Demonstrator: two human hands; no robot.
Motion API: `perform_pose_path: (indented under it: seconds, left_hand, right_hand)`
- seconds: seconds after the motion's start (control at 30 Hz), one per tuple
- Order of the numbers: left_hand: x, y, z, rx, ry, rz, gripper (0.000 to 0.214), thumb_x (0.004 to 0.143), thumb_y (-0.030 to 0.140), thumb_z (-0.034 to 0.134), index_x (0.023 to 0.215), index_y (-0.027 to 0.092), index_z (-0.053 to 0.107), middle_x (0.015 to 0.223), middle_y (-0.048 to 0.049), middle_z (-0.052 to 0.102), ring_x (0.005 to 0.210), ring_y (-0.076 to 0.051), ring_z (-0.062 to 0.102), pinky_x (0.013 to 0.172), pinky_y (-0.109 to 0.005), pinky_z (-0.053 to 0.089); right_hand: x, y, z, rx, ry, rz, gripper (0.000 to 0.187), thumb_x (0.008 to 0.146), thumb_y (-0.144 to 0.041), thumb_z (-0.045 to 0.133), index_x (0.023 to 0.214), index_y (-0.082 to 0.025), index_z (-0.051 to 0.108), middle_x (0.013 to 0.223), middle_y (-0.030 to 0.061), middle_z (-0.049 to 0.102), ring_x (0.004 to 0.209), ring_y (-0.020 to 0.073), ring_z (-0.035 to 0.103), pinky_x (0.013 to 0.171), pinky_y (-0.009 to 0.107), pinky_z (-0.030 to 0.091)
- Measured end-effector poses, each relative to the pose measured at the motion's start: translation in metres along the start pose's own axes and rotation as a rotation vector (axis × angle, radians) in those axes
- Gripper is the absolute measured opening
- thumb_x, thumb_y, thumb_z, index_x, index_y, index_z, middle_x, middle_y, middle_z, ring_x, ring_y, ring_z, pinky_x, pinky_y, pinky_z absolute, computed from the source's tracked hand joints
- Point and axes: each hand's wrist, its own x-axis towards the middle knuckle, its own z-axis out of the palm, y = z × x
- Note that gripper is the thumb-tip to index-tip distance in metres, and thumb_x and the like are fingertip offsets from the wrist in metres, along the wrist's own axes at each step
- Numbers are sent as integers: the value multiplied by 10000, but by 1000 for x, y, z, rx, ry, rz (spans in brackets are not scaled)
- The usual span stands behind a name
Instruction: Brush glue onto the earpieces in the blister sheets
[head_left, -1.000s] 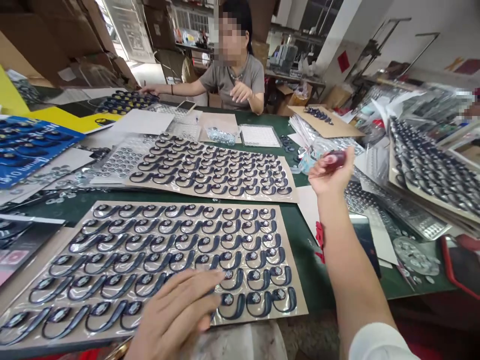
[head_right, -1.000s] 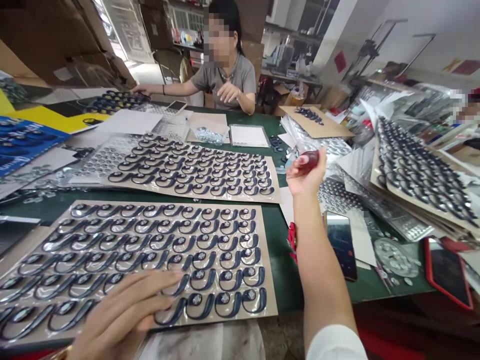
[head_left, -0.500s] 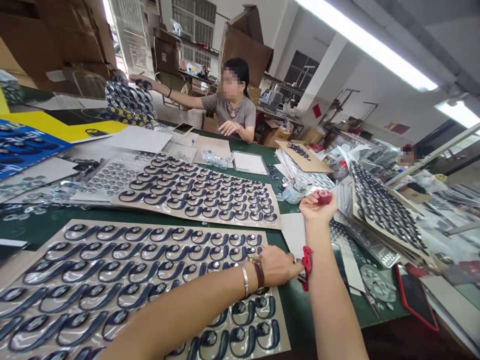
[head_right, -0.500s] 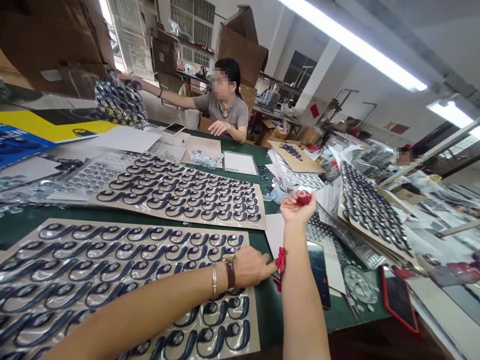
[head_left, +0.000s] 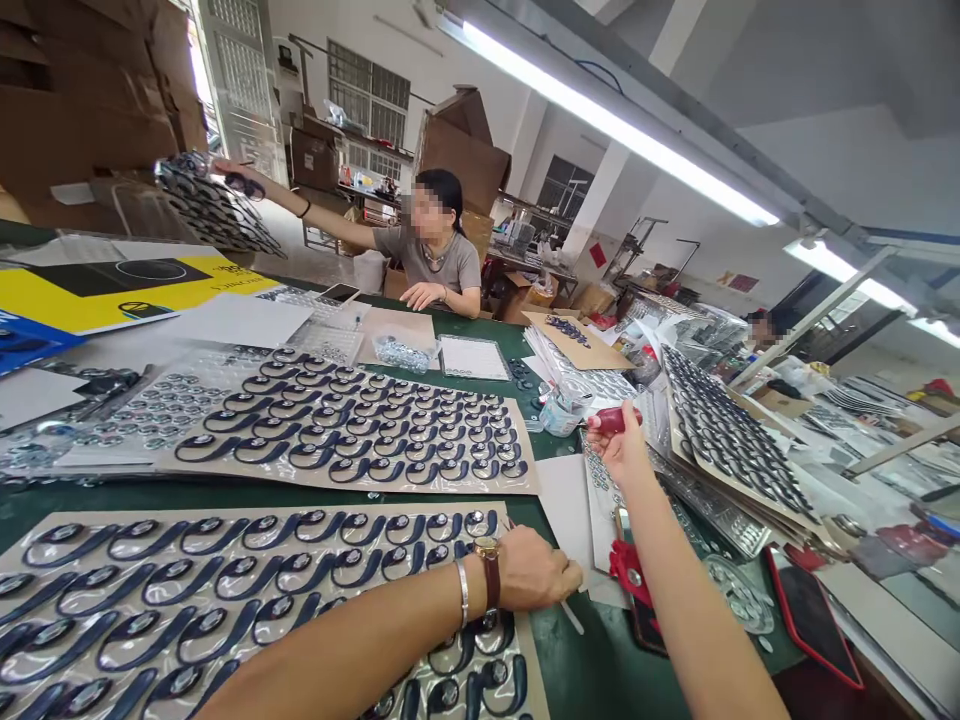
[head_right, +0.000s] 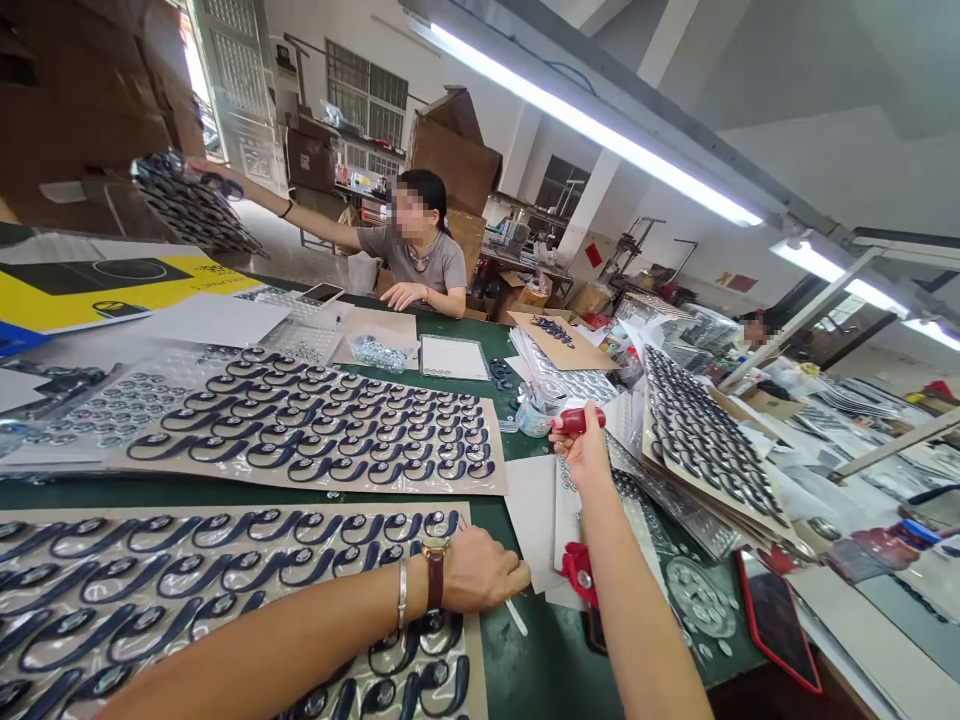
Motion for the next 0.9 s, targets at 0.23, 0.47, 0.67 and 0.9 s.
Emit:
perform_pose_path:
  seconds: [0.23, 0.47, 0.67, 0.9]
  left_hand:
    - [22, 5, 3, -25, 5, -108, 328, 964, 218, 344, 1289, 179, 352, 838, -53, 625, 656, -200, 648, 459, -259, 453]
    - [11, -14, 13, -49, -150, -200, 303, 912, 188, 502, 1205, 123, 466, 872, -46, 614, 662, -145, 607, 568, -258, 501]
    - [-3, -10, -22, -117, -129, -323, 784, 692, 200, 642, 1385, 147, 279, 963, -94, 615, 667, -219, 636, 489, -287, 476]
    - [-170, 13, -109, -95, -109, -872, 560, 740, 14, 414, 1260, 204, 494, 978, -60, 643, 757, -199, 661, 649, -304, 536]
  right_hand:
    - [11, -14, 8, -114, 68, -203, 546, 858, -693, 281, 703, -206, 475, 554, -23, 593, 494, 105, 619, 470, 190, 517]
    - [15, 18, 0, -726, 60, -190, 406, 894, -541, 447, 794, -161, 550, 672, 16, 626, 628, 154, 646, 584, 288, 541]
    - [24, 43, 3, -1306, 62, -257, 204, 891, -310, 596, 984, -130, 614, 1075, 70, 622, 1029, 224, 579, 905, 451, 454]
    - [20, 83, 38, -1311, -67, -375, 160, 843, -237, 622, 726, -130, 604, 940, 78, 643, 1120, 270, 520, 1012, 546, 303]
